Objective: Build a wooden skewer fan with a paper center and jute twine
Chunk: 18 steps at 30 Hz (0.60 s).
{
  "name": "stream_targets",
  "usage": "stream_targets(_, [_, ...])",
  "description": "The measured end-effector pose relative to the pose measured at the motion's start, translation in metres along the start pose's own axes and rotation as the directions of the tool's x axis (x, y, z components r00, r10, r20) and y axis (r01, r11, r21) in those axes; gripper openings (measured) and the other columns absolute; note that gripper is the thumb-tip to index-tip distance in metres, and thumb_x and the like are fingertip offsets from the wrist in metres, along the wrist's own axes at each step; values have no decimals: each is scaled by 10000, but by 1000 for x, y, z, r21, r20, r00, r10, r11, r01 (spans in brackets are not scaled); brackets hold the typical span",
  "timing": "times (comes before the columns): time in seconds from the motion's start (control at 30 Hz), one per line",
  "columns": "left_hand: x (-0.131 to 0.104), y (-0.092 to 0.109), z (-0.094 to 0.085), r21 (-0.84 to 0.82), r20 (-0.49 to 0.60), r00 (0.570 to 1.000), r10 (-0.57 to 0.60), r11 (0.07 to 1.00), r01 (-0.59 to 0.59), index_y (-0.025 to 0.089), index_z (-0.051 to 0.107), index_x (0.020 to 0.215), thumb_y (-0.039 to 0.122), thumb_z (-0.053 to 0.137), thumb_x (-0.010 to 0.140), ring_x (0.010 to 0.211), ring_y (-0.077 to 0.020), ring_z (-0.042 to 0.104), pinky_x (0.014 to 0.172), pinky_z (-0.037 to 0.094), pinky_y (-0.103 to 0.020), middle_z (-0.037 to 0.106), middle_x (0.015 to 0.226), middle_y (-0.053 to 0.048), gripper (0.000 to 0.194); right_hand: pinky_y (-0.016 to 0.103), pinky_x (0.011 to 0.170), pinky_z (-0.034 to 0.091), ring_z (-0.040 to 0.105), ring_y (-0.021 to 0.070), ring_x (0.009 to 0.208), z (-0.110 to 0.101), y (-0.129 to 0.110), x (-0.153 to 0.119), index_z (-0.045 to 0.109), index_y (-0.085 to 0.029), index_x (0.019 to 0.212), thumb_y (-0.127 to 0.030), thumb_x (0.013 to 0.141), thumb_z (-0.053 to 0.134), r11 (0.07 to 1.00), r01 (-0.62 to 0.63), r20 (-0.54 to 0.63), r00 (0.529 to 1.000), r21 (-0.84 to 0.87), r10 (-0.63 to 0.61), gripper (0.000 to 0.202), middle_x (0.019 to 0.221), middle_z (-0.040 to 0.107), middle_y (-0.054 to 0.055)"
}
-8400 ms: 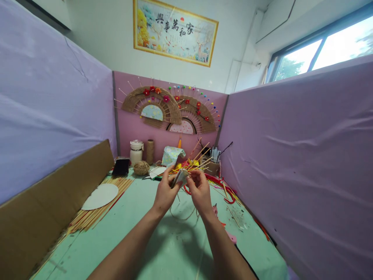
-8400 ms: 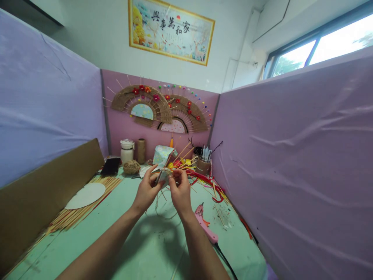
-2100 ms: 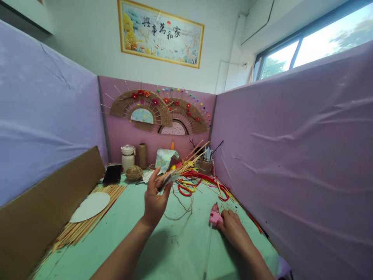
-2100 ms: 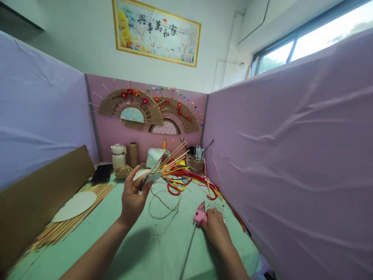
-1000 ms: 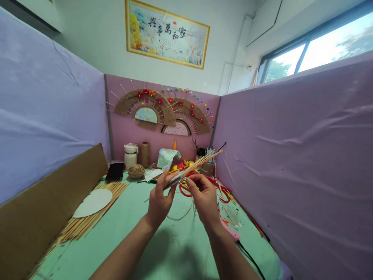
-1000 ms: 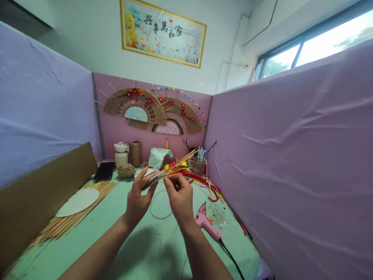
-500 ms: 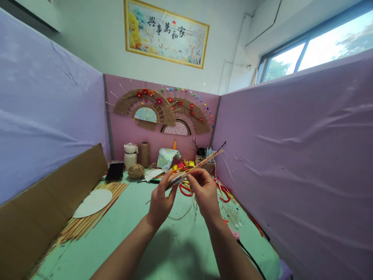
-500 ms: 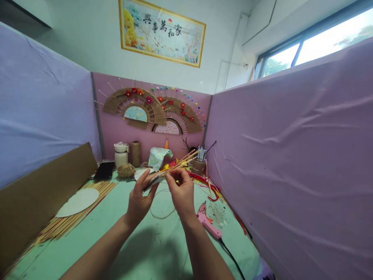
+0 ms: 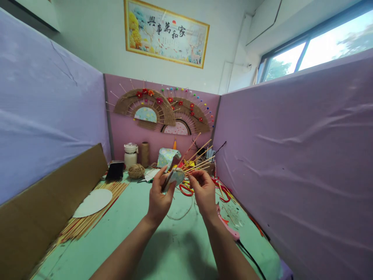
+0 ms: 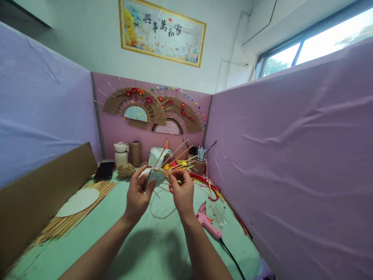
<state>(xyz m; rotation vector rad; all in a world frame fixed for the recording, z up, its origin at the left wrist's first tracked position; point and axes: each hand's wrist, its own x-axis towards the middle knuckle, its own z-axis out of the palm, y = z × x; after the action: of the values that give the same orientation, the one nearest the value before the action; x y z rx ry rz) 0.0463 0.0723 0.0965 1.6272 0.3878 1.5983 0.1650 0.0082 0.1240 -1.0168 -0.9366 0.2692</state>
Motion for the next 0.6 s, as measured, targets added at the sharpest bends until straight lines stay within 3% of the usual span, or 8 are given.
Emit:
stream_targets(0.2, [4, 8, 3, -138, -52, 992, -118, 984, 110, 220, 450, 1306, 277, 680, 807, 966, -173, 665, 861, 523, -284, 680, 1060, -64, 552, 249, 574, 440, 525, 129, 613, 3, 5, -4, 601, -190, 784, -352, 822, 642, 996, 20, 11, 1000, -85, -19, 171, 708, 596, -15])
stream_targets(0.37, [6, 11, 3, -157, -73, 982, -174, 974, 161, 227, 455, 1286, 262, 677, 791, 963, -183, 666, 797, 543, -279, 662, 1102, -72, 544, 313, 738, 474, 595, 181, 792, 1, 12, -3, 628, -184, 848, -322, 854, 601, 957, 129, 46, 992, -259, -121, 141, 842, 644, 36])
stream_targets(0.5, [5, 10, 3, -89, -91, 987, -131, 988, 123, 227, 465, 1266, 259, 656, 810, 990, -188, 657, 800, 551, -284, 648, 1134, -79, 495, 353, 806, 464, 573, 198, 892, 0, 9, -5, 600, -185, 955, -274, 872, 577, 900, 220, -48, 965, -375, -256, 124, 956, 608, 55])
stream_targets(0.6, [3, 7, 3, -16, -95, 993, -70, 997, 69, 222, 477, 1249, 254, 641, 827, 994, -187, 659, 814, 558, -294, 648, 1132, -82, 453, 370, 822, 459, 554, 197, 898, 2, -2, -11, 576, -196, 963, -234, 891, 553, 851, 327, -98, 912, -411, -398, 85, 957, 571, 47])
